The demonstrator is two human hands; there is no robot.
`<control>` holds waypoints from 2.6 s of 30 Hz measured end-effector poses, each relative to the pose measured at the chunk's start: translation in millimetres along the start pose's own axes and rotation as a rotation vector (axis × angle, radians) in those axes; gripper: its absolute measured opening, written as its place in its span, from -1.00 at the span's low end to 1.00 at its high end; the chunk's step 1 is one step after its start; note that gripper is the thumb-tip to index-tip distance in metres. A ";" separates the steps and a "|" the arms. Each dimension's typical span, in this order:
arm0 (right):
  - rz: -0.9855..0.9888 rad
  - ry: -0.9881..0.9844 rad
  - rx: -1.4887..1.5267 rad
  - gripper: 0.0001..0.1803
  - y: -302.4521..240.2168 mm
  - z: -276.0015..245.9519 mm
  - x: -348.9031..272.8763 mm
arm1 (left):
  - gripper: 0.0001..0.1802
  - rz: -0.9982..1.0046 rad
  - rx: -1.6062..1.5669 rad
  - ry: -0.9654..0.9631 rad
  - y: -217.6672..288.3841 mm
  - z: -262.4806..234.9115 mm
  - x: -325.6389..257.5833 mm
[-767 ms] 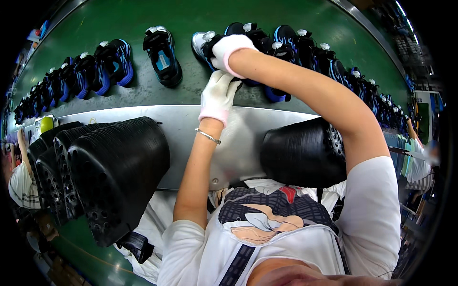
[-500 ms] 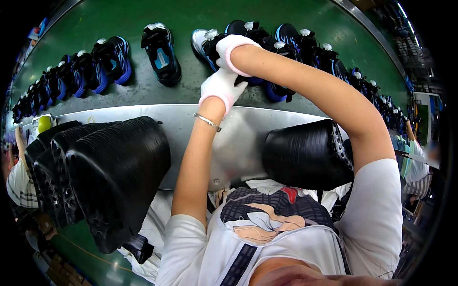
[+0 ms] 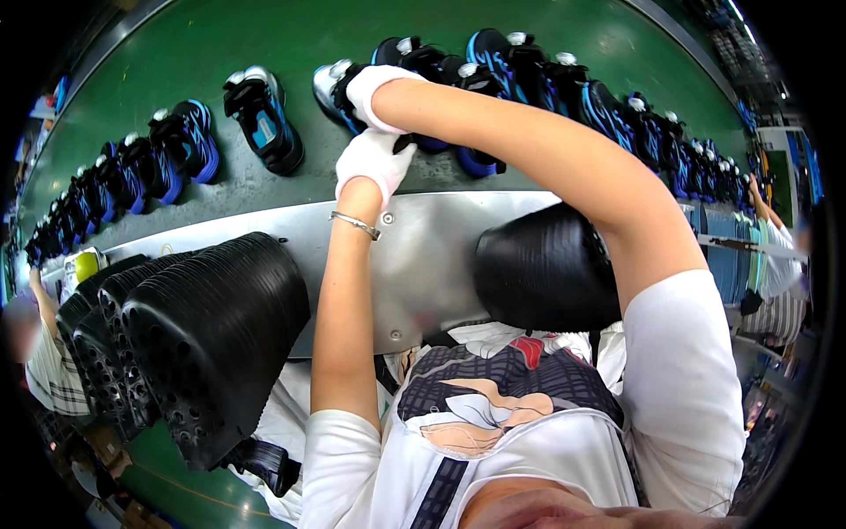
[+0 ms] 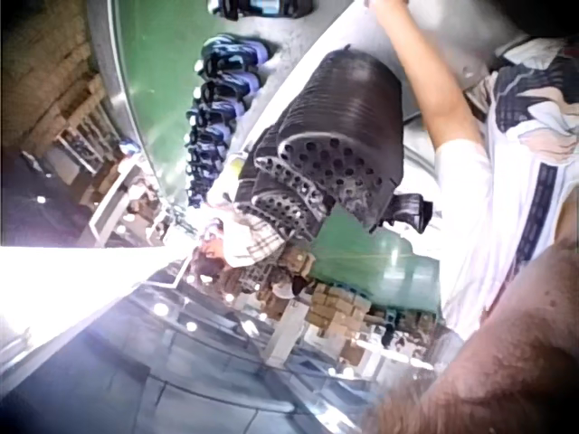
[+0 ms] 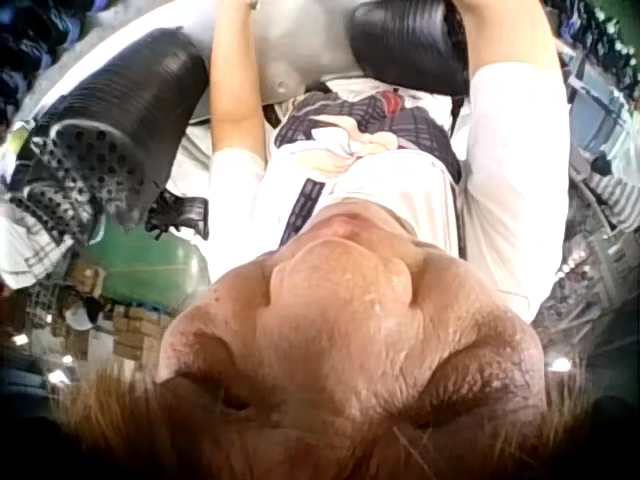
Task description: The person places black plastic components onto blue and black shoes on a conveyor belt and then removes the completed shoes from the belt.
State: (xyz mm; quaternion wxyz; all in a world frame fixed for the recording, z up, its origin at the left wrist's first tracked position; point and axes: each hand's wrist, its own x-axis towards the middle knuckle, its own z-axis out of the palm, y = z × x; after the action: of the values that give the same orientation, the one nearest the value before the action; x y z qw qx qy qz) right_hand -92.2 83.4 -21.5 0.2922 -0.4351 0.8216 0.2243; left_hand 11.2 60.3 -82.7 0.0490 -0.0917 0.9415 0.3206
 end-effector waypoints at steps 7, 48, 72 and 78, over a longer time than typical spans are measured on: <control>-0.128 0.361 0.382 -0.55 55.6 1.5 -142.5 | -0.57 -0.034 0.160 0.075 -31.0 -20.7 0.4; 0.975 0.541 0.830 -0.31 146.1 271.8 -424.7 | -0.38 0.154 -0.074 0.139 28.1 30.2 8.0; -0.245 0.830 0.674 -0.31 62.8 36.4 -239.1 | -0.48 0.253 -1.580 0.357 123.4 -79.8 -66.1; -0.150 0.666 0.566 -0.35 49.8 23.6 -220.8 | -0.65 0.255 -1.656 0.484 106.0 -66.6 -58.5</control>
State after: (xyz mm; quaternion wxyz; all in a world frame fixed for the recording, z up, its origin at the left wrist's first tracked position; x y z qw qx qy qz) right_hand -28.2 252.9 116.0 0.1346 -0.4447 0.8662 -0.1839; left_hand 44.6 110.2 41.7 -0.2710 -0.0572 0.3933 0.8767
